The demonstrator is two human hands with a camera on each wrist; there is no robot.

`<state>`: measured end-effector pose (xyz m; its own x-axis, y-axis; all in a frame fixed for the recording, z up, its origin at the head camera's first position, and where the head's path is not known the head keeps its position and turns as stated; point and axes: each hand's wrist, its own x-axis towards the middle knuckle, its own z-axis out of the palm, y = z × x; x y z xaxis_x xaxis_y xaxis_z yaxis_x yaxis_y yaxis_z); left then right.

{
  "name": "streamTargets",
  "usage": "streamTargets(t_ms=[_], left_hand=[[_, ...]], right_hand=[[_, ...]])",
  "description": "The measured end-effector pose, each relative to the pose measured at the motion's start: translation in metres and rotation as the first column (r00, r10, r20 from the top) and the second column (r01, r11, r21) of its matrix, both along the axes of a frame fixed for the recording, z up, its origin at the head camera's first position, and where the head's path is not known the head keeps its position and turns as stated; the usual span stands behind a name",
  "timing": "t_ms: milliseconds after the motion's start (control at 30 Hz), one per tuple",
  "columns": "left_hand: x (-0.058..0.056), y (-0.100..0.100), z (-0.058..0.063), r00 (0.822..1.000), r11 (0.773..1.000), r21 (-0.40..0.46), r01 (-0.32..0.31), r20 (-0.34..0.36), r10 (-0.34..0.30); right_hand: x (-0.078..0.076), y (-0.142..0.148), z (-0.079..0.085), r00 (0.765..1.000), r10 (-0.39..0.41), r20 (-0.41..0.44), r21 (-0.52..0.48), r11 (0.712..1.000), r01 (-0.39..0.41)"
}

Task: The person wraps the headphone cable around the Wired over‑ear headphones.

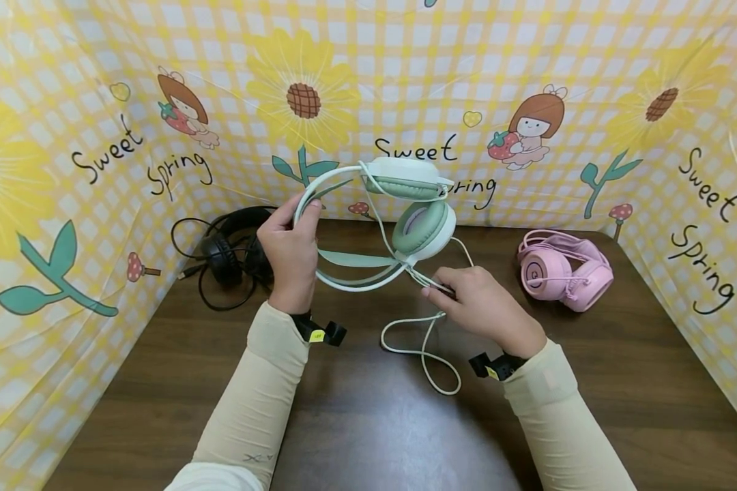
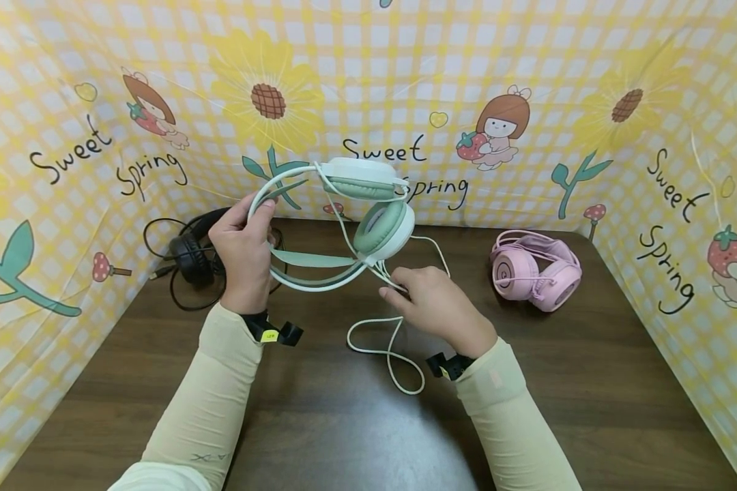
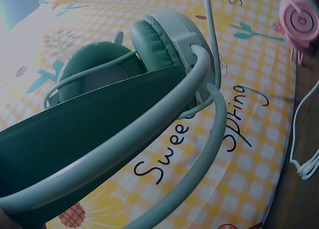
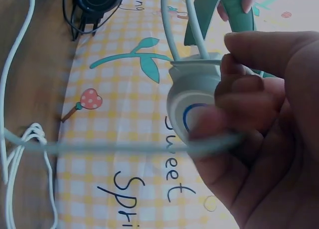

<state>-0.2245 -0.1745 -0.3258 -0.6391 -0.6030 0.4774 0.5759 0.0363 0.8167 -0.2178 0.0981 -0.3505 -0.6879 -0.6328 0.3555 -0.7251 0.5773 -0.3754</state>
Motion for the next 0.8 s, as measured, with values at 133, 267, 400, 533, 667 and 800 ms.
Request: streamTargets(t_ms=[133, 267, 400, 533, 667, 800], left_hand=[[0.002, 0.002, 0.002, 0.999, 0.996, -0.075, -0.047, -0.010, 0.046], [0.004, 0.003, 0.004, 0.995, 0.984, -0.149, -0.097, -0.053, 0.090], [0.005, 0.003, 0.003, 0.987, 0.965, -0.222, -0.142, -0.107, 0.121], [0.012, 0.010, 0.011, 0.981, 0.933, -0.314, -0.176, -0.135, 0.139], [0.010, 0.009, 0.006, 0.987, 0.895, -0.419, -0.150, -0.109, 0.115], [0.005, 0.007, -0.002, 0.994, 0.857, -0.505, -0.101, -0.094, 0.062]], right_hand=[[0.004, 0.004, 0.006, 0.999, -0.014, -0.035, -0.005, 1.000, 0.013], [0.006, 0.007, 0.010, 0.994, -0.011, -0.104, 0.007, 1.000, 0.012], [0.010, 0.011, 0.015, 0.979, 0.002, -0.206, 0.009, 1.000, 0.000], [0.014, 0.018, 0.022, 0.958, -0.005, -0.287, -0.007, 1.000, 0.003], [0.020, 0.026, 0.029, 0.943, 0.003, -0.334, -0.031, 0.999, -0.014], [0.025, 0.030, 0.034, 0.917, 0.029, -0.397, -0.066, 0.996, -0.060]])
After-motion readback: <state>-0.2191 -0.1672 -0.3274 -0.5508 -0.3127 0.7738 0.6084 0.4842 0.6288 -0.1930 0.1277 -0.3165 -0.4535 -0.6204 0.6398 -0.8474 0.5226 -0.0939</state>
